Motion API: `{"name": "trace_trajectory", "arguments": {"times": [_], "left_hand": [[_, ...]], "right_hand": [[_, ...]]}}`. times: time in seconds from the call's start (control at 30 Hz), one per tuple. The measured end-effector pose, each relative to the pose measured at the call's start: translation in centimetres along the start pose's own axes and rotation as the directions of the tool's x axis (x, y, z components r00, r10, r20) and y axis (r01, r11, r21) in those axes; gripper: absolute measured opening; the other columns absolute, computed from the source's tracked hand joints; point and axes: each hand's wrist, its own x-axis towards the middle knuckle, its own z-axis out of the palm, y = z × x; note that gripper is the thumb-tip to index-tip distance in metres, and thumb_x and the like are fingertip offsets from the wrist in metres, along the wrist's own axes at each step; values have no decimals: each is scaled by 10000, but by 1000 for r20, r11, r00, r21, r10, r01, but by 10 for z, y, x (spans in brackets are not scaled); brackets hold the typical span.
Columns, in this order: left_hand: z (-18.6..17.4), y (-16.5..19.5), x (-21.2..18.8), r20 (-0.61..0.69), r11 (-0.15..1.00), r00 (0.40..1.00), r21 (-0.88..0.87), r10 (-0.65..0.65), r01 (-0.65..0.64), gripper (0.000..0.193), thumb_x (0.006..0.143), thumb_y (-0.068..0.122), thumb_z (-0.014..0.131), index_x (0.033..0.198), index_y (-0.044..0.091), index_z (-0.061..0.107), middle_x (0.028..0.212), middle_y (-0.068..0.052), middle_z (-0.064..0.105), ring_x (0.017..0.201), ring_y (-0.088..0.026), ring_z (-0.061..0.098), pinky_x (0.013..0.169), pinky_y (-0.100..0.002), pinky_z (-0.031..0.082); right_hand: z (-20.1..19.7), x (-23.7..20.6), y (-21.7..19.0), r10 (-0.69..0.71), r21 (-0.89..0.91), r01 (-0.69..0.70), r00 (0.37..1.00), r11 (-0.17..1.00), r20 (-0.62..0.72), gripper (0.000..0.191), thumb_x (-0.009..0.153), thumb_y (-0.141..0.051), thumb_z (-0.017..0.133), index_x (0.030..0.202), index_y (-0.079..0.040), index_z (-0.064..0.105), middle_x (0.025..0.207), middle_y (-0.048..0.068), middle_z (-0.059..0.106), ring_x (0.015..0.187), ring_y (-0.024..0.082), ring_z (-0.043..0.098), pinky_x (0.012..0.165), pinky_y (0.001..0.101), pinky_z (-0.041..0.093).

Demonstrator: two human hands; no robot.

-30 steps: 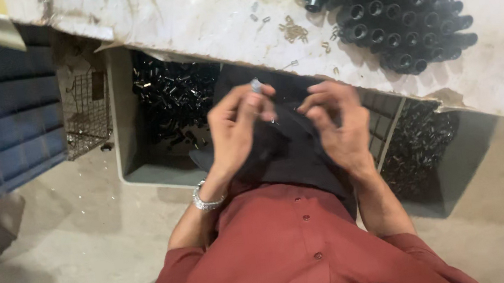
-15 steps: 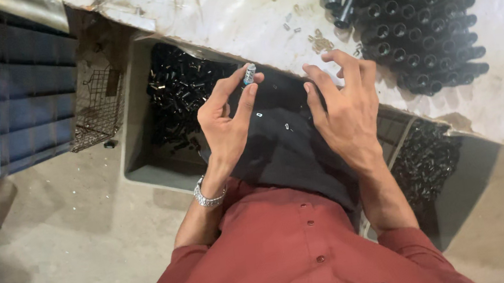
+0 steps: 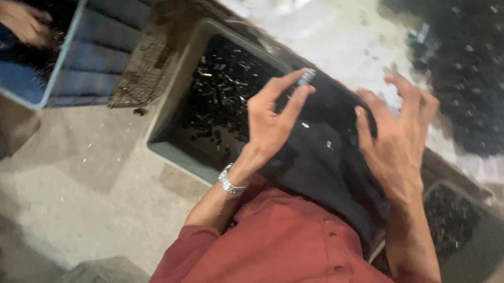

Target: The person sits at a workbench assembling small plug-like components. They pick a black rubber cap and a metal fitting, press and twist the fitting into the cap by hand, then place the finished assembly on the table with completed units, repeating the cycle.

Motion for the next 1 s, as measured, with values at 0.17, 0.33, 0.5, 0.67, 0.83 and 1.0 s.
{"name": "trace_trajectory", "arguments": {"times": [0.17, 0.33, 0.5, 0.67, 0.83, 1.0], "left_hand": [[-4, 8, 3, -33, 999, 999, 11, 36, -35, 287, 1013, 78, 697, 1294, 17, 684, 1080, -74, 767, 1007, -107, 745, 912, -240, 570], [-3, 25, 10, -7, 998, 1000, -70, -1, 1, 289, 1017, 108, 692, 1295, 29, 682, 1088, -82, 772, 1017, -103, 737, 941, -240, 563], [16, 36, 2, -128, 902, 908, 124, -399, 414, 319, 880, 184, 780, 1180, 80, 771, 893, -50, 759, 745, -75, 635, 676, -257, 543], [57, 21, -12, -94, 977, 974, -57, -208, 203, 359, 1014, 131, 636, 1282, -106, 598, 1053, -159, 738, 954, -165, 688, 891, -289, 565], [59, -30, -1, 12, 998, 1000, 54, -15, 15, 363, 1073, 144, 590, 1342, -98, 557, 1033, -162, 708, 915, -176, 647, 858, -300, 543], [79, -42, 23, 16, 990, 999, 135, -30, 28, 357, 1068, 135, 593, 1336, -100, 568, 1027, -160, 712, 904, -177, 653, 846, -300, 549]], "right_hand": [[-3, 1, -7, -51, -19, 50, 999, 999, -9, 224, 1024, -122, 731, 1245, -160, 712, 1455, 121, 497, 1350, 396, 396, 1171, 481, 383], [-16, 7, -12, -80, -37, 78, 996, 996, -41, 288, 997, -128, 729, 1283, -163, 720, 1470, 120, 526, 1325, 394, 415, 1150, 488, 378], [-13, 1, 19, -112, 95, 108, 993, 990, 39, 325, 935, -195, 655, 1238, -91, 709, 1209, 215, 654, 1167, 437, 548, 995, 555, 410], [-40, -47, 54, -134, 28, 141, 977, 990, -165, 297, 851, -174, 692, 1142, -118, 712, 1345, 196, 615, 1252, 397, 550, 1069, 523, 441], [-81, -80, 48, -44, 128, 90, 943, 988, -330, 296, 847, -132, 758, 1139, -121, 707, 1332, 155, 628, 1248, 368, 533, 1046, 482, 462], [-121, -123, 90, 146, 209, -62, 897, 976, -418, 268, 907, -118, 713, 1172, -155, 728, 1294, 98, 665, 1229, 296, 590, 1073, 466, 456]]}}
